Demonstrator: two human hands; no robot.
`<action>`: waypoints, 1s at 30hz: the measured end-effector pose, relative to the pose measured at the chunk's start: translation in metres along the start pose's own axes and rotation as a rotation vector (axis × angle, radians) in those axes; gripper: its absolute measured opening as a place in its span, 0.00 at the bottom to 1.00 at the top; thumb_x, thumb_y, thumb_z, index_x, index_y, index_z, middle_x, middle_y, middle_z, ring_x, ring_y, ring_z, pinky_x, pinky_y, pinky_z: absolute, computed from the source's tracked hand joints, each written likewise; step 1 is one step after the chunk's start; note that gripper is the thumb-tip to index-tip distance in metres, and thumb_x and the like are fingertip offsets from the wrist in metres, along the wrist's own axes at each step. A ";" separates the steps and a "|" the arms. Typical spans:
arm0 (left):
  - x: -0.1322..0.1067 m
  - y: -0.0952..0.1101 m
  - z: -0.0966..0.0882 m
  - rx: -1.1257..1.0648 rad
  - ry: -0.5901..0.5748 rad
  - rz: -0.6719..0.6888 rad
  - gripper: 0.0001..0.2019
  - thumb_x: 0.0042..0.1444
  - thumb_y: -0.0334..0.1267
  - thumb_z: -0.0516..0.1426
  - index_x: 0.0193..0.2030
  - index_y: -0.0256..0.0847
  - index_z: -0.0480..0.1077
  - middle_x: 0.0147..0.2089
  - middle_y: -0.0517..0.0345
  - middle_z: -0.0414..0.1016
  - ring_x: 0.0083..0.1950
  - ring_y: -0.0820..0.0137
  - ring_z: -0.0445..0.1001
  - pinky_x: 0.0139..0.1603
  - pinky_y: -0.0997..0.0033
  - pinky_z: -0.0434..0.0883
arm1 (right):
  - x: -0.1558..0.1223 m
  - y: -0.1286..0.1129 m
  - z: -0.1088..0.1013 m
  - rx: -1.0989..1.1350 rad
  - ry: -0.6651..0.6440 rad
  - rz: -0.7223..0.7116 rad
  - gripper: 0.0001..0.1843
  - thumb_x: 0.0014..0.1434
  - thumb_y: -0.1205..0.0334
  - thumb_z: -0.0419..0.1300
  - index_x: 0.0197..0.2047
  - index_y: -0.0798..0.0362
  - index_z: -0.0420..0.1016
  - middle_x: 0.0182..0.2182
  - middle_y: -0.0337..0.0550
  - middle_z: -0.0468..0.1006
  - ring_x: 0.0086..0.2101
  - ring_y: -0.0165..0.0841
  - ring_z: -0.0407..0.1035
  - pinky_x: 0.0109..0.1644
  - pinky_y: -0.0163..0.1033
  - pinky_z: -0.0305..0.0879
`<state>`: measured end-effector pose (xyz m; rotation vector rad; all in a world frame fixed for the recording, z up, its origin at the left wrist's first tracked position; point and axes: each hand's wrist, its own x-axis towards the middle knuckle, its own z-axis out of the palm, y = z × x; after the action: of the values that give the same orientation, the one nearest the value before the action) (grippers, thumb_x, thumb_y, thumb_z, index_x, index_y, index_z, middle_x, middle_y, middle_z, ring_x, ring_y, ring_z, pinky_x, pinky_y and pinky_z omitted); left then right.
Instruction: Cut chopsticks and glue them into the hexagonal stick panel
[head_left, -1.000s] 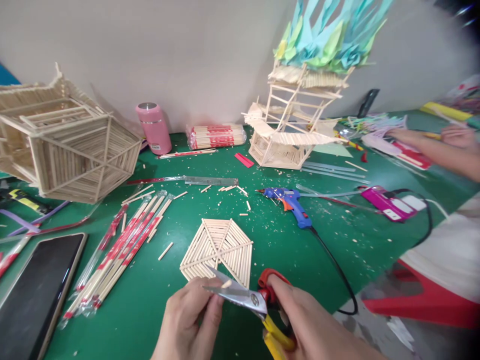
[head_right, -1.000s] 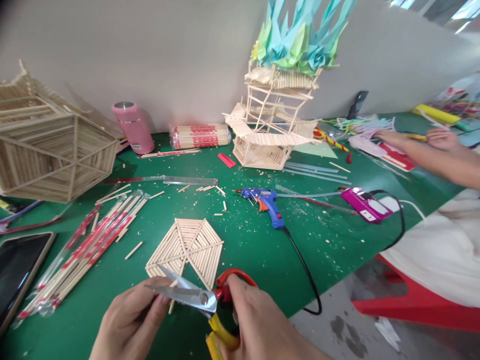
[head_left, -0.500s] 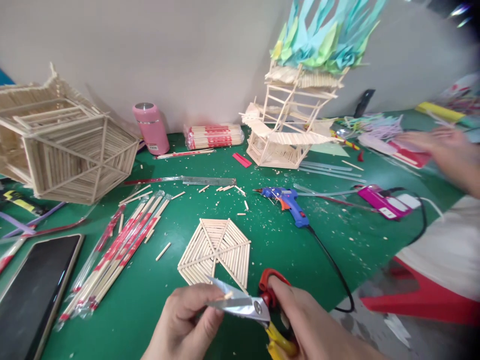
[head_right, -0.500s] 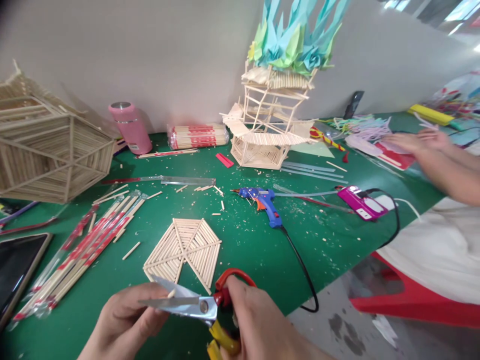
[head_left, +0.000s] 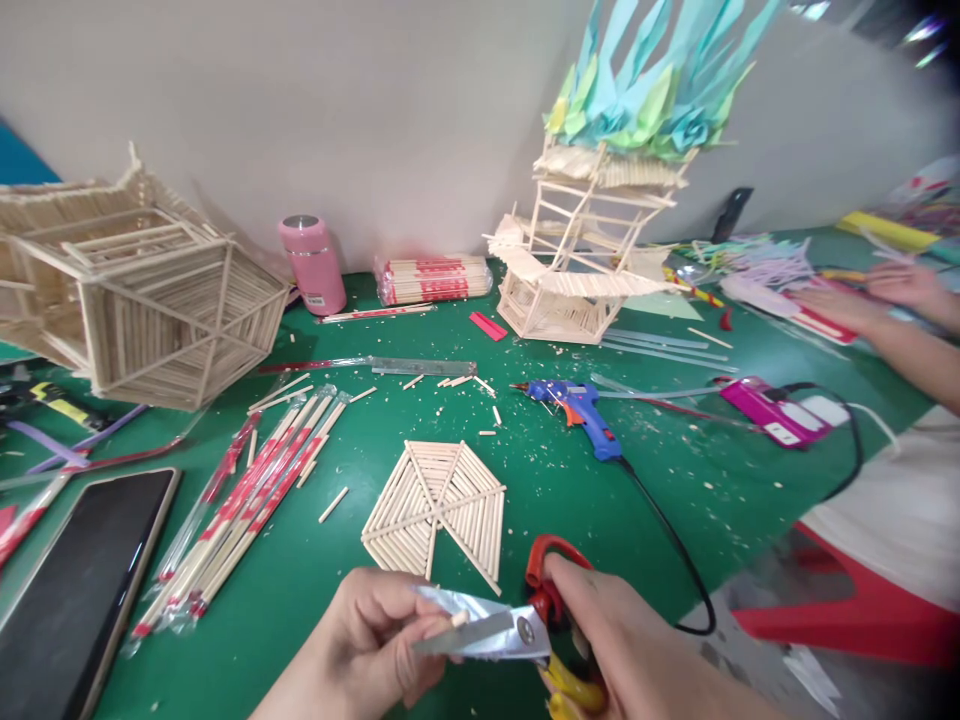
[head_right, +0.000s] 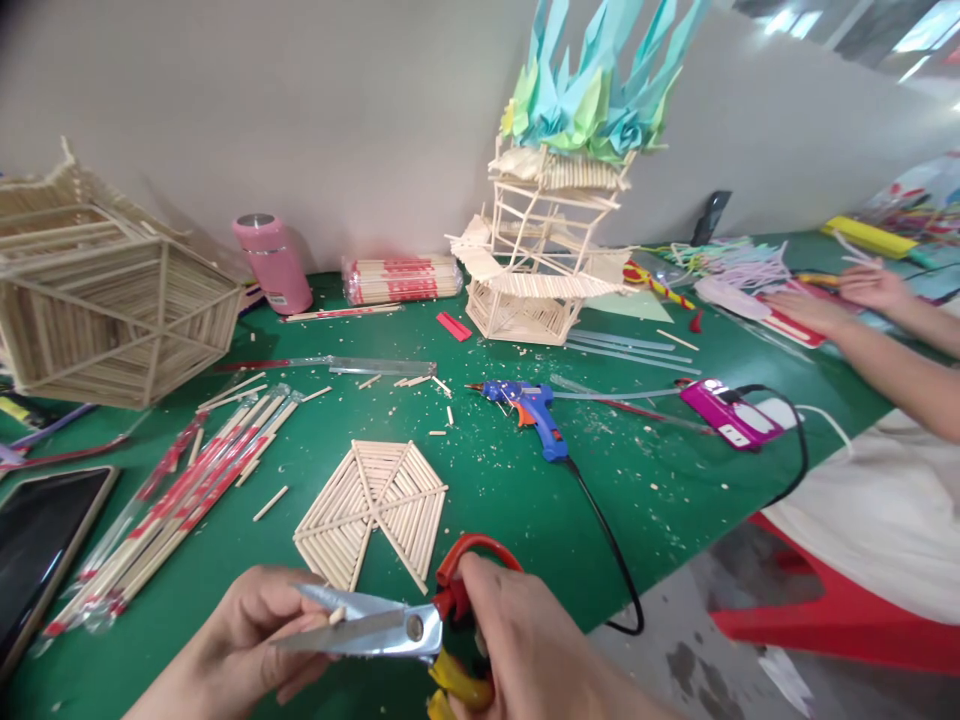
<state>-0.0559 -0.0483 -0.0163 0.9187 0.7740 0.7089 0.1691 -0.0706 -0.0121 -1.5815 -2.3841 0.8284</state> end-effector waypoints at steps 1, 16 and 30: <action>0.000 0.000 0.000 -0.017 0.011 0.004 0.17 0.48 0.52 0.59 0.25 0.39 0.75 0.16 0.65 0.58 0.18 0.81 0.51 0.20 0.77 0.48 | -0.001 0.001 0.002 -0.001 0.000 0.007 0.14 0.40 0.66 0.52 0.34 0.51 0.59 0.22 0.41 0.71 0.20 0.35 0.65 0.20 0.36 0.58; 0.004 -0.003 0.000 0.202 0.091 0.148 0.17 0.51 0.50 0.58 0.22 0.38 0.72 0.19 0.62 0.65 0.23 0.78 0.56 0.24 0.80 0.57 | -0.001 -0.013 -0.005 -0.035 -0.021 0.152 0.11 0.45 0.61 0.54 0.34 0.54 0.63 0.29 0.52 0.74 0.29 0.42 0.70 0.30 0.43 0.67; 0.000 -0.008 0.006 0.163 0.228 0.261 0.12 0.49 0.46 0.61 0.23 0.41 0.75 0.19 0.61 0.68 0.21 0.77 0.58 0.22 0.78 0.58 | -0.006 -0.015 0.003 -0.006 0.057 0.115 0.15 0.45 0.60 0.56 0.38 0.55 0.64 0.27 0.47 0.73 0.28 0.39 0.69 0.30 0.41 0.66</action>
<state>-0.0492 -0.0546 -0.0211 1.1122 0.9329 1.0034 0.1585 -0.0814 -0.0053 -1.7342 -2.2772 0.7857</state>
